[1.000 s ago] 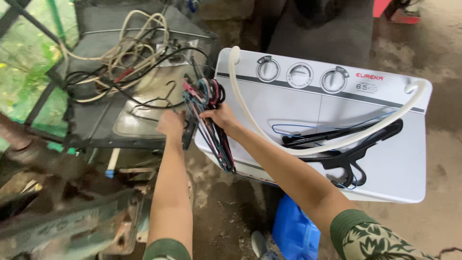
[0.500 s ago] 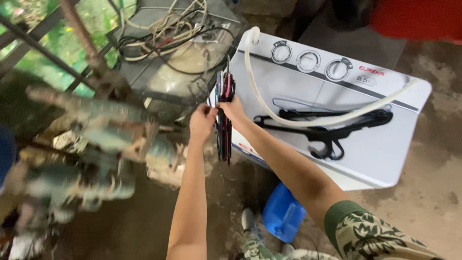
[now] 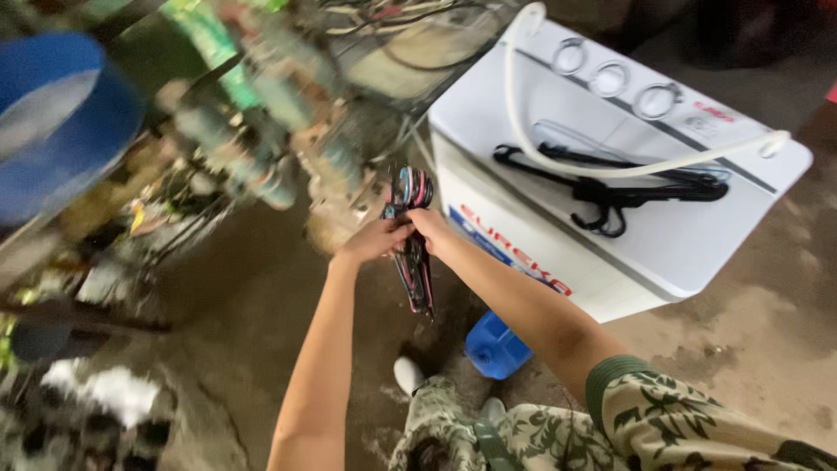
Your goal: The person sorts hangers, washes a purple shirt and a white t-shirt by hand in a basin with soapy water, wrings them out, and places them on hangers.
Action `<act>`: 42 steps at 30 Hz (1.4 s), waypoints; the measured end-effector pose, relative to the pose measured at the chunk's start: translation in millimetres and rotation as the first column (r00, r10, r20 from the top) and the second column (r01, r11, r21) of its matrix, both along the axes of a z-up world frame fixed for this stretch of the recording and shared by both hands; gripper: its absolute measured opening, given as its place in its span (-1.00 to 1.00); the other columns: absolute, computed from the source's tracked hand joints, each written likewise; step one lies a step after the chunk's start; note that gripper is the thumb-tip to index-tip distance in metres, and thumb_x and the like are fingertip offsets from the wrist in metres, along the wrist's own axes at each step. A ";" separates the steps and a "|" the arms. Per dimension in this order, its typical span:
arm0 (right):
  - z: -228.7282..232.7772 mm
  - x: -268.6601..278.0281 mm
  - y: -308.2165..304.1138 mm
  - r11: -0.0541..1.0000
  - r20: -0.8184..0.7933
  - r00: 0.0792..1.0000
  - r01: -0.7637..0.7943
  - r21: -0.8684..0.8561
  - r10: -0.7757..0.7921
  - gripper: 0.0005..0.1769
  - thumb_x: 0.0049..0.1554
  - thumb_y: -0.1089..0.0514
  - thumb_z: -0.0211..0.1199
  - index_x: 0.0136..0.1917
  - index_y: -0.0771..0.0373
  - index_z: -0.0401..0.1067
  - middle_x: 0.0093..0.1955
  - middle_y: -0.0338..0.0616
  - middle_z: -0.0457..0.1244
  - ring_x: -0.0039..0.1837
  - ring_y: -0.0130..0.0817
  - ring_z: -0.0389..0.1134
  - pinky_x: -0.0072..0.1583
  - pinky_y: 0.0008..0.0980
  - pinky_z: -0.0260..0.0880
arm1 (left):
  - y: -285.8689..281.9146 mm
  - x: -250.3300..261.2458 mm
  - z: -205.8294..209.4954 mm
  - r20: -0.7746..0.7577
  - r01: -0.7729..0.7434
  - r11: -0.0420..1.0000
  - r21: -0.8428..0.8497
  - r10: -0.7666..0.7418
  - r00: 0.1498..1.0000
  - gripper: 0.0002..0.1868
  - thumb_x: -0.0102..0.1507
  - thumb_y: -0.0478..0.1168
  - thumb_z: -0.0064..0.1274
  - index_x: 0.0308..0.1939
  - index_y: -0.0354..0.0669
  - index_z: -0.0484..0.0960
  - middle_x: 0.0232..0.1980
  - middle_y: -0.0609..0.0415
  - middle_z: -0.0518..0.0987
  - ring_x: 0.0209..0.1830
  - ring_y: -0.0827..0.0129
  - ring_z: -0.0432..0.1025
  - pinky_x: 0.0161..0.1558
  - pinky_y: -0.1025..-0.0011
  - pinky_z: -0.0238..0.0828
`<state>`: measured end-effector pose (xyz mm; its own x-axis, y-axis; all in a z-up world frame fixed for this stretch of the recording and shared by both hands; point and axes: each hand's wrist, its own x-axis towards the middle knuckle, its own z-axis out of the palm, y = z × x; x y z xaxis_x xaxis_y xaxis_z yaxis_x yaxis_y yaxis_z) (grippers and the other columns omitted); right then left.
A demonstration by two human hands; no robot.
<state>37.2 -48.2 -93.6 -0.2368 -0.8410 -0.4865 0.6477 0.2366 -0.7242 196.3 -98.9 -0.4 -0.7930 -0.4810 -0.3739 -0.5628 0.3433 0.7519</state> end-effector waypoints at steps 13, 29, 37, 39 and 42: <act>-6.9 256.8 -64.2 0.815 0.014 0.839 -0.525 -0.244 0.544 -0.83 -0.02 0.32 0.26 -0.10 0.37 0.50 -0.23 -0.03 0.40 -0.24 -0.24 0.42 -0.14 -0.25 0.48 | -62.8 276.0 -36.5 0.026 -0.656 0.755 -0.005 0.656 0.755 -0.52 0.42 0.12 -0.06 0.25 -0.10 0.60 -0.37 -0.11 0.53 -0.38 0.27 0.32 -0.39 0.32 0.26; 163.4 603.6 -287.9 0.777 -0.596 0.715 -0.586 -0.229 0.364 -0.73 -0.12 0.28 0.35 -0.10 0.33 0.47 -0.24 -0.12 0.35 -0.16 -0.33 0.39 -0.12 -0.29 0.40 | -254.9 626.3 32.3 -0.436 -0.792 0.412 0.450 0.876 0.208 -0.58 0.28 -0.35 0.14 0.24 -0.29 0.58 0.05 0.05 0.64 -0.12 0.41 0.53 -0.12 0.41 0.55; 175.4 703.9 -427.4 0.591 -0.795 0.454 -0.792 -0.153 0.403 -0.66 -0.24 0.20 0.34 -0.13 0.25 0.54 -0.25 -0.10 0.39 -0.17 -0.33 0.40 -0.10 -0.32 0.39 | -361.6 725.2 37.6 -0.518 -0.702 0.383 0.601 0.855 0.023 -0.50 0.21 -0.50 0.03 0.25 -0.22 0.54 0.09 0.08 0.64 -0.04 0.33 0.58 -0.04 0.31 0.60; 173.5 736.7 -472.8 0.577 -0.855 0.325 -0.816 -0.038 0.404 -0.64 -0.17 0.16 0.37 -0.09 0.37 0.52 -0.22 0.01 0.38 -0.14 -0.22 0.43 -0.09 -0.25 0.40 | -398.5 754.5 31.3 -0.585 -0.737 0.354 0.576 0.808 -0.069 -0.54 0.17 -0.59 0.07 0.16 -0.36 0.52 0.04 0.01 0.62 -0.04 0.25 0.55 -0.03 0.21 0.61; 176.2 785.9 -538.2 0.571 -0.948 0.156 -0.821 0.033 0.278 -0.38 -0.16 0.13 0.44 0.12 0.44 0.35 -0.12 0.18 0.36 -0.06 0.02 0.44 -0.02 -0.13 0.42 | -445.7 788.9 27.5 -0.549 -0.699 0.263 0.665 0.807 -0.219 -0.57 0.15 -0.55 0.03 0.10 -0.22 0.52 0.06 0.16 0.64 0.01 0.38 0.57 -0.04 0.25 0.63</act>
